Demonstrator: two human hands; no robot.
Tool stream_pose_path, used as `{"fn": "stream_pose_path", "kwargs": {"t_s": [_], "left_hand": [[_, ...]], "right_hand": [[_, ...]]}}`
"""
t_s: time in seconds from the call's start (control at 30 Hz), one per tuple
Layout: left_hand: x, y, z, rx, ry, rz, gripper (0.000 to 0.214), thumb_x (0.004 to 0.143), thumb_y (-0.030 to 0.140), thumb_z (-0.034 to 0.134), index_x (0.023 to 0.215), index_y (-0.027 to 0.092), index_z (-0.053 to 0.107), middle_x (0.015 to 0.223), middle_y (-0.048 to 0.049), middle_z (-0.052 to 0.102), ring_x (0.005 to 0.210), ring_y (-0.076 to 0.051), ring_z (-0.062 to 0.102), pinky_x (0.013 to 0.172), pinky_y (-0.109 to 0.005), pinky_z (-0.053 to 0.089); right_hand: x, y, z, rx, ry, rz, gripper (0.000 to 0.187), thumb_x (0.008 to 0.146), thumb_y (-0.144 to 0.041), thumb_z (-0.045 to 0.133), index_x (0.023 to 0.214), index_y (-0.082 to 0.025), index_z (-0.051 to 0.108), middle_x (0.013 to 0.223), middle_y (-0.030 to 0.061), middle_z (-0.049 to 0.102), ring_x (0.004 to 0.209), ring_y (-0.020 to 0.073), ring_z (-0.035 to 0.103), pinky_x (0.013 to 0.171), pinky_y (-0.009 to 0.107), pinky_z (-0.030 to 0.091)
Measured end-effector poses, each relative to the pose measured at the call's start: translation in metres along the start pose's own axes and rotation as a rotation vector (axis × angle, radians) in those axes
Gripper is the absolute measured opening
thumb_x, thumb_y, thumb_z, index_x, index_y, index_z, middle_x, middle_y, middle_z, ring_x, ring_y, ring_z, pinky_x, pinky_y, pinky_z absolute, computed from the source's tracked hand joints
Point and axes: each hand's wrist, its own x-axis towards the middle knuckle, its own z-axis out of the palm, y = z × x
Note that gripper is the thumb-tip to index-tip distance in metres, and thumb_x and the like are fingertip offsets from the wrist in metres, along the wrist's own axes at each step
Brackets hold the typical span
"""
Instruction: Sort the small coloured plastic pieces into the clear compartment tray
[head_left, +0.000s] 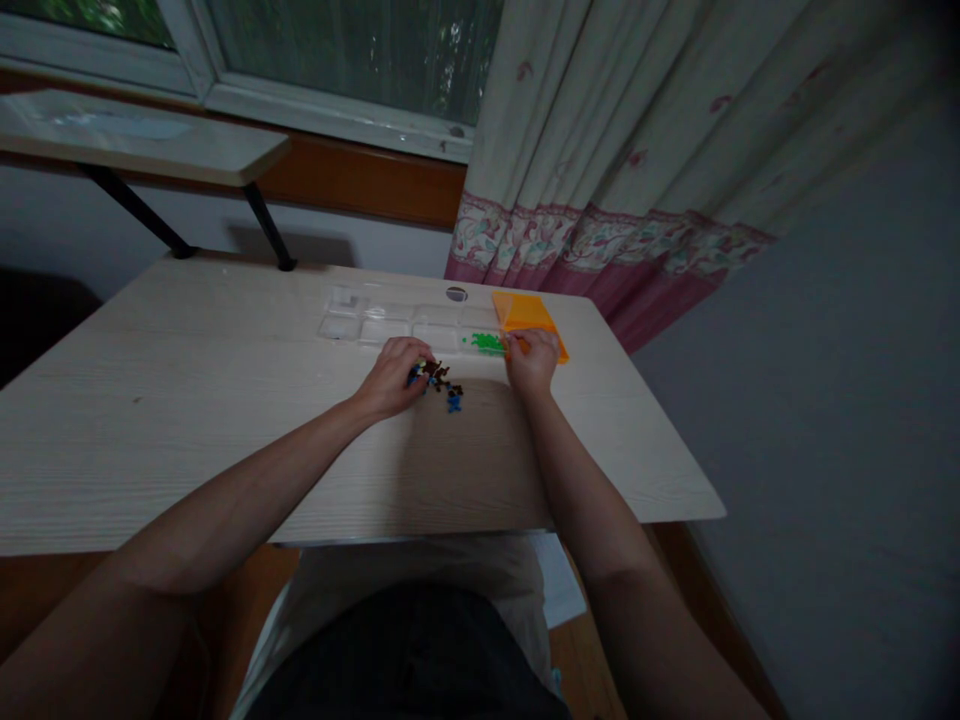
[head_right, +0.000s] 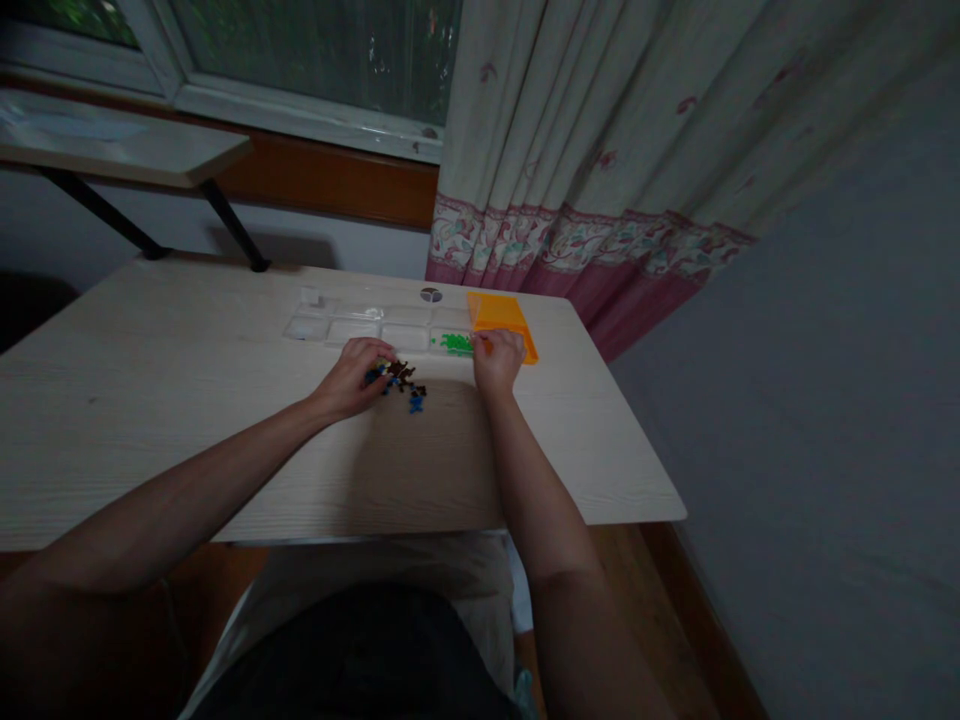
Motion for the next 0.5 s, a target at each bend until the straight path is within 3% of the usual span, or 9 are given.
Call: {"fn": "stream_pose_path", "kwargs": {"t_s": [0.5], "left_hand": [[-0.0004,-0.0015,0.0018,0.005,-0.006,-0.024,0.028,0.081,0.013,0.057,0.108,0.02,0.057,0.117,-0.0079,0.06,0.117,-0.024,0.05,0.104,-0.043,0.038]], "right_hand": [[-0.0003,0.0001,-0.0001,-0.002,-0.037,0.0,0.028,0.091,-0.035,0.052,0.088,-0.019,0.075,0.093,0.0088,0.07,0.096,0.0246,0.054,0.093,0.041,0.038]]}}
